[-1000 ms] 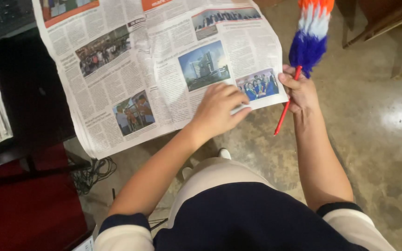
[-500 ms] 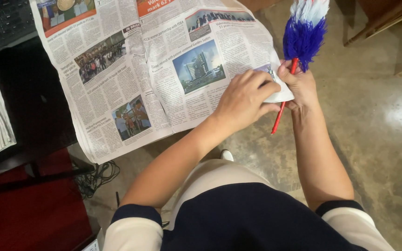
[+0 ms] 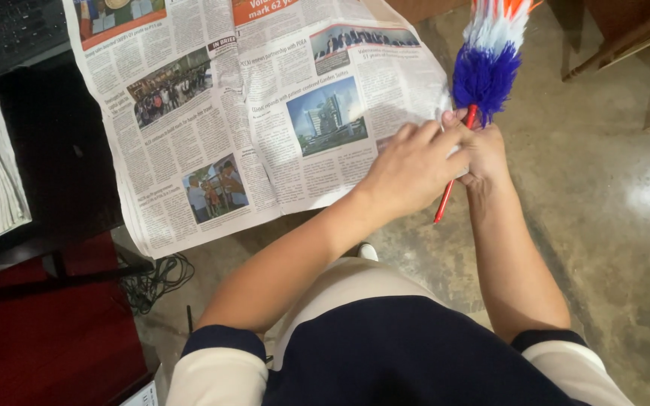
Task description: Dusting a stack of newspapers with a multi-colored duster.
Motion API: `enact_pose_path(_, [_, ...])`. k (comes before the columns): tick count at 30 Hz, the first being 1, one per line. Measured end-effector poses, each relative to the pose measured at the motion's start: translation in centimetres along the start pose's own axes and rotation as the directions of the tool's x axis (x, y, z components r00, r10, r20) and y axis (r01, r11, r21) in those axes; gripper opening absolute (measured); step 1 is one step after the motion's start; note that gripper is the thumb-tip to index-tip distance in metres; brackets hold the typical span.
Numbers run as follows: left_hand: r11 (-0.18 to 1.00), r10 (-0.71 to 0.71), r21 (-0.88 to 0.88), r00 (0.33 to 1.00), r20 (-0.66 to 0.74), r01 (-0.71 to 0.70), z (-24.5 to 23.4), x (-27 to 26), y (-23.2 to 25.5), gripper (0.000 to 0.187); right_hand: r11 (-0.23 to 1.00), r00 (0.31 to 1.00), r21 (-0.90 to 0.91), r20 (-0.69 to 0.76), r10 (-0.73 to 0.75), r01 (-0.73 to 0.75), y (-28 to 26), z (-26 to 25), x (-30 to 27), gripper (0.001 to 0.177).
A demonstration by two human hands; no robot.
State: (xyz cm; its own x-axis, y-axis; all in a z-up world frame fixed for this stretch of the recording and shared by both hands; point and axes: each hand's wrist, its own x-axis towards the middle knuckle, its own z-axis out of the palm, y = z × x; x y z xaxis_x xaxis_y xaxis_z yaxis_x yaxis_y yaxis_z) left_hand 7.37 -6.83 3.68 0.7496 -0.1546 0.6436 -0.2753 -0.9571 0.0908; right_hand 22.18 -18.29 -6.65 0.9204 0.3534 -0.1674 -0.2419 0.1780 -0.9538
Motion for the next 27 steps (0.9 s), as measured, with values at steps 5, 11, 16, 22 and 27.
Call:
enact_pose_path(5, [0.991,0.021,0.129,1.000,0.007,-0.021,2.0,-0.9,1.4,0.017,0.997,0.996,-0.026,-0.055,0.068,-0.070,-0.3,0.5,-1.7,0.021])
enact_pose_path(11, [0.991,-0.048,0.132,0.995,0.082,0.037,4.5,-1.9,2.4,0.005,0.995,0.994,0.005,-0.043,0.097,-0.096,0.6,-0.5,-2.3,0.021])
enact_pose_path(16, [0.994,-0.081,0.079,0.986,0.145,0.070,3.2,-2.1,2.3,0.003,0.994,0.993,0.025,-0.032,0.112,-0.111,-0.4,0.1,-3.9,0.021])
enact_pose_path(22, [0.986,-0.087,0.151,0.993,0.085,0.074,3.5,-2.2,2.7,0.008,0.985,0.988,0.081,-0.036,0.153,-0.150,0.4,-0.1,-3.9,0.021])
enact_pose_path(27, [0.983,-0.182,0.026,0.955,0.233,0.181,3.6,-2.7,1.3,0.011,0.989,0.992,0.075,-0.014,0.126,-0.125,0.6,0.0,-4.2,0.022])
